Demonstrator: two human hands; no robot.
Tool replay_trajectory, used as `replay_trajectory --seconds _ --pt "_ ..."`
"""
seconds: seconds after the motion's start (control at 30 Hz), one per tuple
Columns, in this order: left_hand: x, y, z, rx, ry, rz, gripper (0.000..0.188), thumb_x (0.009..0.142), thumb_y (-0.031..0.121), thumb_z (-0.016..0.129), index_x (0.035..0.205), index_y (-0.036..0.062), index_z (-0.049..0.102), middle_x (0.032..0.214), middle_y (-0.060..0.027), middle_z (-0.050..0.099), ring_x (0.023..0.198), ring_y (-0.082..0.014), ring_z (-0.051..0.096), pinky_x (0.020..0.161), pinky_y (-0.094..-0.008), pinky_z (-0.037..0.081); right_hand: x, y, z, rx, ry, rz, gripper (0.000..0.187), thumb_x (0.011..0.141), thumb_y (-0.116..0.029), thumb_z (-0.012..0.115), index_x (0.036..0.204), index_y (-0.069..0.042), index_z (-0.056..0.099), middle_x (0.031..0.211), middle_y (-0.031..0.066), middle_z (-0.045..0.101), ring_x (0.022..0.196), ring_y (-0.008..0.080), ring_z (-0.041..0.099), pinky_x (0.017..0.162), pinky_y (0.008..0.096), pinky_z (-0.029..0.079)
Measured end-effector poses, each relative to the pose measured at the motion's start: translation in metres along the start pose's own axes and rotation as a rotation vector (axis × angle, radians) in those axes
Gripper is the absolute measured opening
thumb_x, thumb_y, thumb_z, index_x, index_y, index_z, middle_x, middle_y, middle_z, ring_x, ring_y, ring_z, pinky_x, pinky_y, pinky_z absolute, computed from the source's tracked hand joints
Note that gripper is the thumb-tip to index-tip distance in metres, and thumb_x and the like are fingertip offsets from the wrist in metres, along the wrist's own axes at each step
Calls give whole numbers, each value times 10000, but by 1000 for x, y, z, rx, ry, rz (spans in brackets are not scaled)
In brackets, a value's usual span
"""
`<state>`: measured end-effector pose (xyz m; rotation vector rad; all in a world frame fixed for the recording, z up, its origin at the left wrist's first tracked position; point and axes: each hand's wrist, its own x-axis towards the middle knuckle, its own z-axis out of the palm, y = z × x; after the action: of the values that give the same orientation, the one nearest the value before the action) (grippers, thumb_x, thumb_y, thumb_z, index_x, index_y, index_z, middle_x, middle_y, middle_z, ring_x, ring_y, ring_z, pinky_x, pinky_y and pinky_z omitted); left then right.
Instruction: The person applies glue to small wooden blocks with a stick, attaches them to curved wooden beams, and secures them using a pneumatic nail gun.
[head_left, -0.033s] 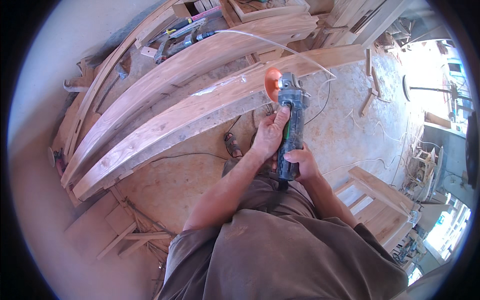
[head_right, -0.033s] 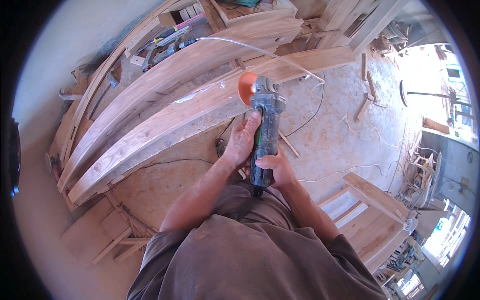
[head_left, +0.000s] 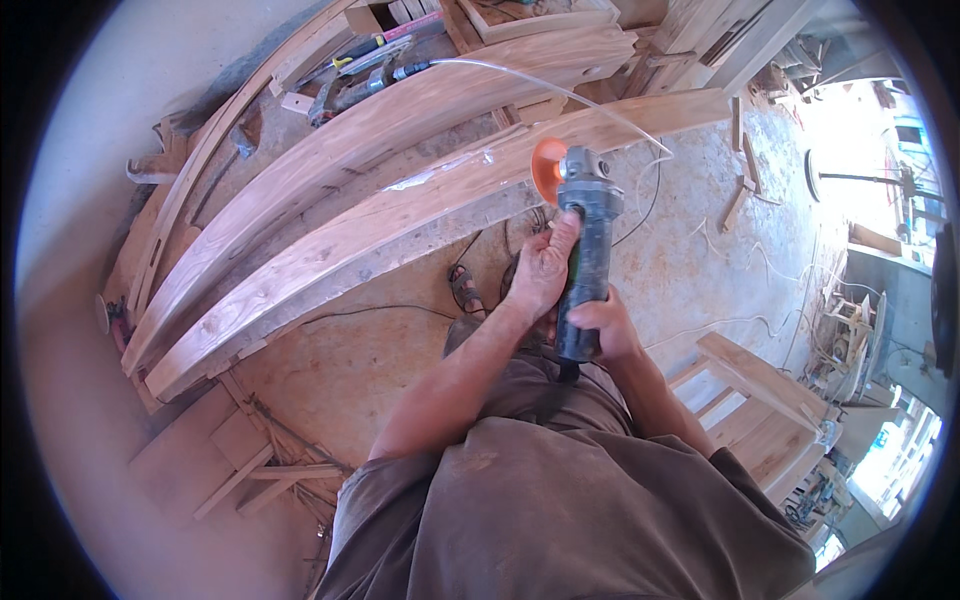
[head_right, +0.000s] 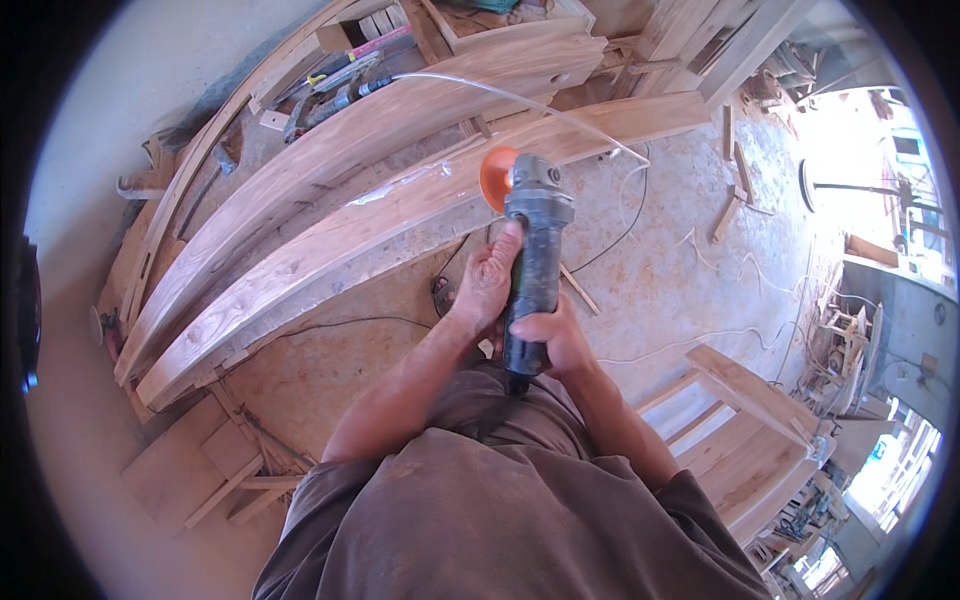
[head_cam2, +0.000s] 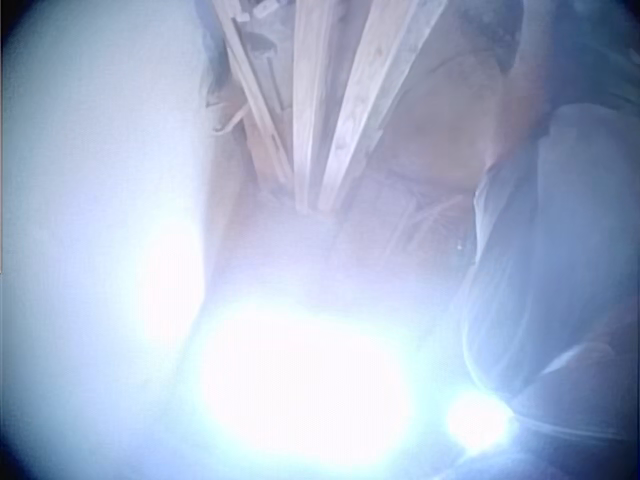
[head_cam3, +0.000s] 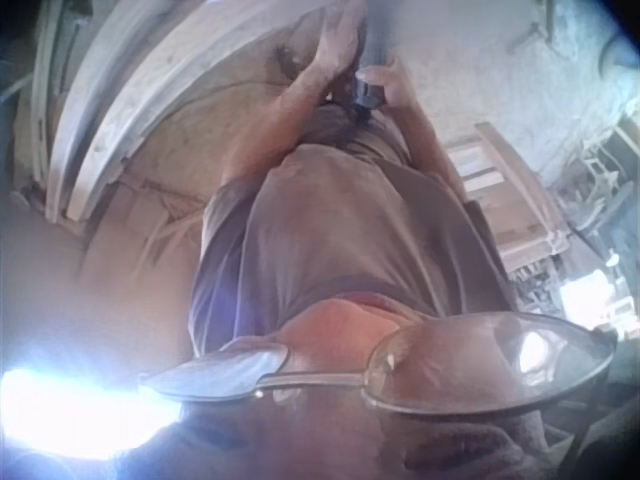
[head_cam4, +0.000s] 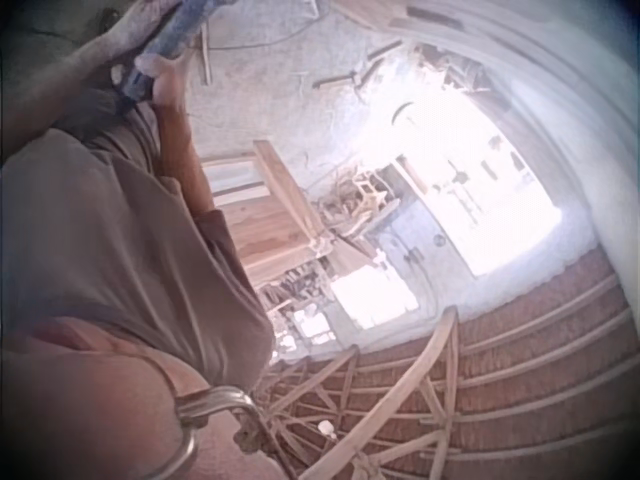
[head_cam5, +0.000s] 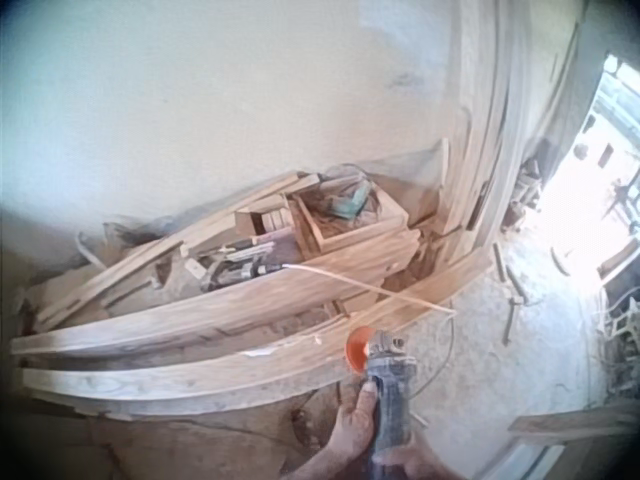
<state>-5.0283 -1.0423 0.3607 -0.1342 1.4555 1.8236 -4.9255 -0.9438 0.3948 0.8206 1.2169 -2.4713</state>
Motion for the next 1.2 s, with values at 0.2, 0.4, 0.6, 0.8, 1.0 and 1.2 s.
replay_trajectory --seconds 0.2,0.4,0.6,0.8,1.0,1.2 --pt "0 -8 -21 -597 -235 -218 668 1069 610 371 1187 11 640 939 -160 720 799 -254 705 767 -396 594 2 10 19 -230 100 -105 435 657 -140 743 1040 50 666 845 92 707 711 201 697 668 334 573" --pt "-10 -28 -51 -459 -178 -82 487 1025 435 594 1252 4 606 1000 -125 718 865 -222 698 823 -379 578 22 26 29 -518 139 -113 463 644 -108 758 1074 20 643 878 63 683 773 164 677 720 319 555" --pt "-7 -5 -60 -224 25 -133 204 895 125 774 1039 -10 721 943 -81 738 836 -158 690 773 -319 564 52 33 36 -757 173 -119 521 637 -142 752 1114 22 622 879 77 678 805 183 678 726 345 545" --pt "24 1 -64 -175 26 -120 183 900 126 748 986 -33 718 921 -108 740 789 -168 685 742 -329 570 78 20 33 -743 190 -132 535 632 -163 740 1109 37 605 862 122 686 814 221 695 733 351 545" --pt "39 -6 -47 -170 67 -121 216 880 110 742 1012 -58 717 949 -134 747 828 -194 709 770 -343 580 88 23 1 -693 165 -92 565 637 -168 767 1139 32 601 907 138 703 866 242 716 759 357 552" --pt "43 -6 -31 -240 119 -96 190 859 109 771 994 -18 728 911 -85 734 793 -162 689 755 -333 569 92 13 -15 -803 166 -63 579 634 -112 795 1162 36 609 963 132 719 925 221 700 850 365 548"
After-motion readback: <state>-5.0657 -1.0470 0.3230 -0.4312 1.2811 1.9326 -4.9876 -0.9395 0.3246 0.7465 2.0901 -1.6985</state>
